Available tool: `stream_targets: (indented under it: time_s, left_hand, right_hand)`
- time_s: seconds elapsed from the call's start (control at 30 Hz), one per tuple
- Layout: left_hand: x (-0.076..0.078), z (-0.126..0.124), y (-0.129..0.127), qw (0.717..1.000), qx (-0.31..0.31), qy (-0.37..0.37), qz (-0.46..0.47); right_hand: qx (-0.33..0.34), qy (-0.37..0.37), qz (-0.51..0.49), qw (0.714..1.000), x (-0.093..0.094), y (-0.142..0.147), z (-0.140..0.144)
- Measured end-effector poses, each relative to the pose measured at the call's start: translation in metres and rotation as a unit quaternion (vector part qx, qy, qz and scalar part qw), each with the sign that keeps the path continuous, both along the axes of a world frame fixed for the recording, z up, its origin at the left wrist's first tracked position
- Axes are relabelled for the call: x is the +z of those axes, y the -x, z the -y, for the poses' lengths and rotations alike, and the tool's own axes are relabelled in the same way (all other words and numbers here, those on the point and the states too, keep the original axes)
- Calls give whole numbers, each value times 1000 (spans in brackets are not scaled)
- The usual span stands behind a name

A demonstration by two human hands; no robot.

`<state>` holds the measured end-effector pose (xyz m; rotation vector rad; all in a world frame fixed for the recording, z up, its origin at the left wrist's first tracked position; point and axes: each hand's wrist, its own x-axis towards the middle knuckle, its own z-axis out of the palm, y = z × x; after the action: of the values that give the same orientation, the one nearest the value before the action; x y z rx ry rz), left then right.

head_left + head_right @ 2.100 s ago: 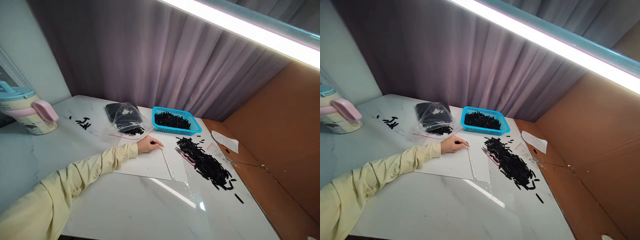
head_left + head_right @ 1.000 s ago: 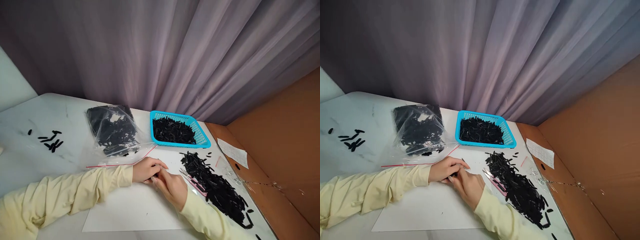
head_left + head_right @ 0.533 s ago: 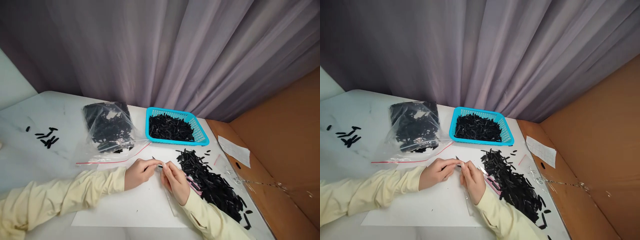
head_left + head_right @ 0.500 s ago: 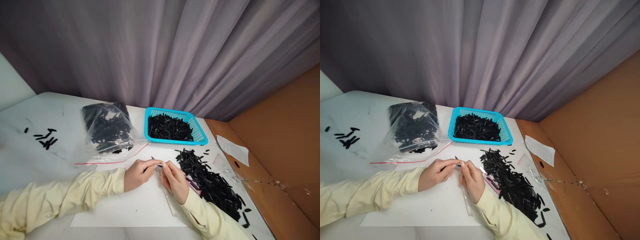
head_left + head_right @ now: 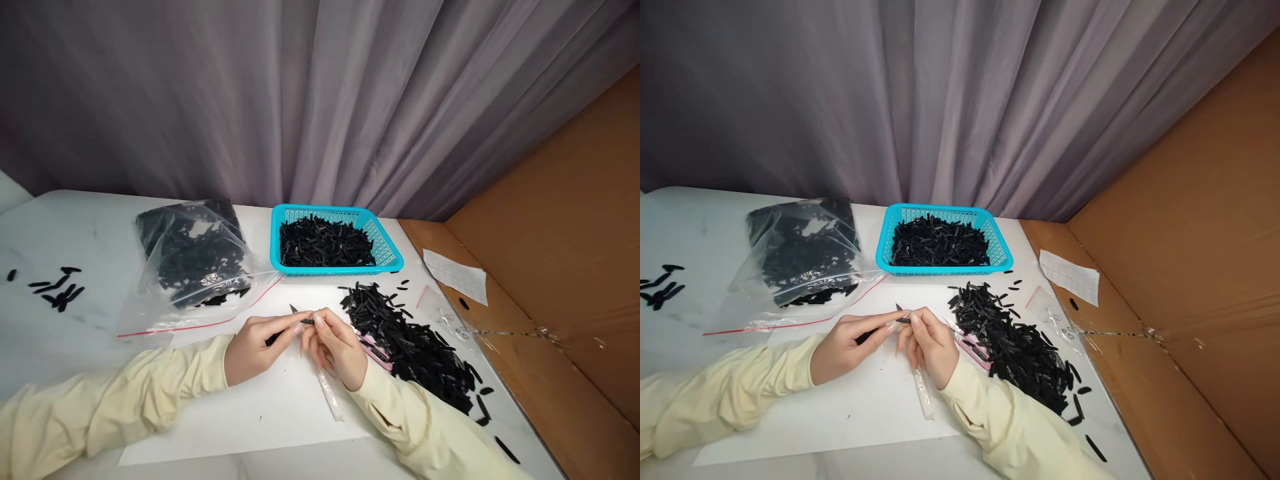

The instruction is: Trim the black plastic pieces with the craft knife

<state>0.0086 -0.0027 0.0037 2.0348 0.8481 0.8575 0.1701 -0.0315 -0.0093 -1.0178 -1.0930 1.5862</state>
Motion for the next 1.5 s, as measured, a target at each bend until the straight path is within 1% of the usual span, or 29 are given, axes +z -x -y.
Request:
stream_targets:
  time_s: [0.1, 0.3, 0.5, 0.77, 0.93, 1.07, 1.23, 1.37, 1.5]
  left_hand:
    - [2, -1, 1, 1000, 5, 1, 0]
    - [5, -1, 0, 999, 23, 37, -18]
    - [4, -1, -1, 999, 15, 50, -6]
    - [5, -1, -1, 998, 1, 65, -2]
    - [4, -2, 0, 998, 4, 57, 5]
    - [2, -1, 1, 1000, 4, 28, -4]
    - [-2, -1, 3, 1000, -5, -4, -9]
    - [-2, -1, 3, 1000, -7, -4, -8]
    - [-1, 0, 3, 1000, -10, 20, -1]
  right_hand:
    - [7, 4, -11, 1000, 0, -1, 0]
    - [12, 9, 1, 1000, 2, 0, -1]
    - [14, 34, 5, 999, 3, -1, -2]
    - [40, 45, -12, 998, 6, -3, -4]
    - [45, 20, -15, 999, 5, -3, -3]
    - [55, 2, -33, 998, 3, -4, -2]
    - [59, -2, -57, 997, 1, -4, -3]
    - [58, -2, -62, 996, 1, -4, -3]
    - [55, -3, -60, 997, 1, -4, -3]
